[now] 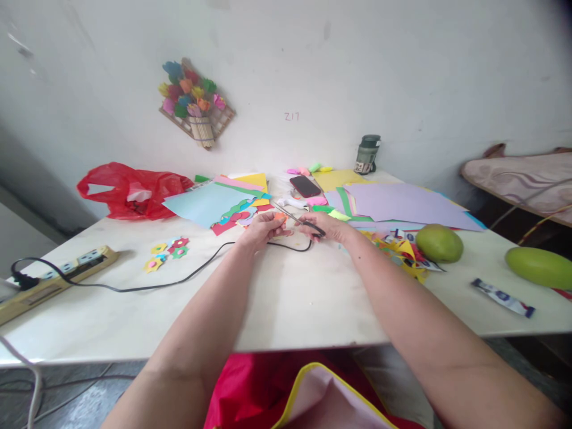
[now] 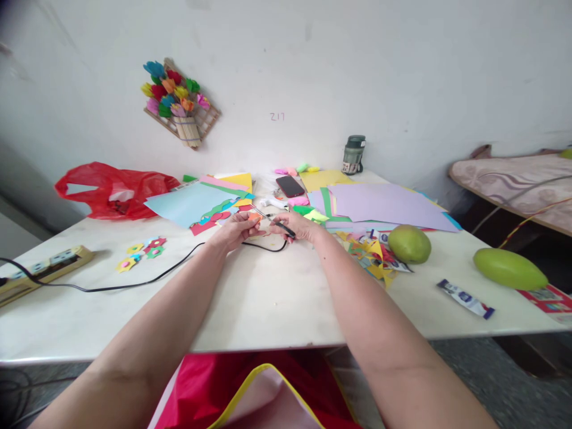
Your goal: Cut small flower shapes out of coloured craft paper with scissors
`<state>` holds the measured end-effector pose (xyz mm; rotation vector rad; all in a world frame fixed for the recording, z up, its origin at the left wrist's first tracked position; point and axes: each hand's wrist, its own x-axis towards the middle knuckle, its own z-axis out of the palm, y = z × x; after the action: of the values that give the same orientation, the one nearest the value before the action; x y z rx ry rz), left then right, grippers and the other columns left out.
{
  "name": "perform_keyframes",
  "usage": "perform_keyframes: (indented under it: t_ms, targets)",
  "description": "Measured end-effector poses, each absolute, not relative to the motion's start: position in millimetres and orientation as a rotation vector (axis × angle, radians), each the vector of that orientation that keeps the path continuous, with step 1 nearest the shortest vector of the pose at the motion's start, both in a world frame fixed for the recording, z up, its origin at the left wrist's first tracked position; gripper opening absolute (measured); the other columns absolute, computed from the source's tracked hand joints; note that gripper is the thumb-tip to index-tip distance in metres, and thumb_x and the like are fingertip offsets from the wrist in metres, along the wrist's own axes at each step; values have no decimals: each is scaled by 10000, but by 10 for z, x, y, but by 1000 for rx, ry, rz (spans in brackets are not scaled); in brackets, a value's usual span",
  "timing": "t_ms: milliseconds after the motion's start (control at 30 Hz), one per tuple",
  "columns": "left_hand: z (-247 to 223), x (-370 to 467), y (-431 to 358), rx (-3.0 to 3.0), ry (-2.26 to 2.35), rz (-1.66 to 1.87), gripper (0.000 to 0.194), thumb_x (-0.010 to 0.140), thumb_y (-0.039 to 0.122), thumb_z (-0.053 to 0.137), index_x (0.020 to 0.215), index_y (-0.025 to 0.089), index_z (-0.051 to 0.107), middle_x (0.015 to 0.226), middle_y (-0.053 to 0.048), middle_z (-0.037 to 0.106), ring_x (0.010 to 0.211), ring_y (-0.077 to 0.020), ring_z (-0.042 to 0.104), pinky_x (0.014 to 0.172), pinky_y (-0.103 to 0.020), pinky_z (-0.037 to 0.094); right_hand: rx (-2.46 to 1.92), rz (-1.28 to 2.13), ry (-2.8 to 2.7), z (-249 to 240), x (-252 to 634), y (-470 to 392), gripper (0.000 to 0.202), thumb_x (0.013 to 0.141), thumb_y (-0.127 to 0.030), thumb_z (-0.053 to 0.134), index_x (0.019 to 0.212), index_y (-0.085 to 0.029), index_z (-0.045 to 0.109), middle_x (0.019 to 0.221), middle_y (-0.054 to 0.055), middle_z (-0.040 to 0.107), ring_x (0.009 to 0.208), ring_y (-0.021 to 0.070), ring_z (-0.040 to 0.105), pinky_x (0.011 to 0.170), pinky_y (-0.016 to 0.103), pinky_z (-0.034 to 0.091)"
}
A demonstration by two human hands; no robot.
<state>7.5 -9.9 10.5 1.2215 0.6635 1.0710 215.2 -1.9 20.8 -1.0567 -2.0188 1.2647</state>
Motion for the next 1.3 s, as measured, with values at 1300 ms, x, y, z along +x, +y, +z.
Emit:
perform_keyframes:
  t_ms: [1300]
  targets:
    - [71, 32, -43, 1290, 681, 983, 345, 654, 350, 794, 751, 108, 568, 717, -69, 693, 532, -102, 621, 550, -208, 474, -1058, 1308, -2000, 287, 2151, -101, 306, 684, -355, 705, 871, -136, 602, 478, -65, 495, 384, 64, 432, 383, 192, 368]
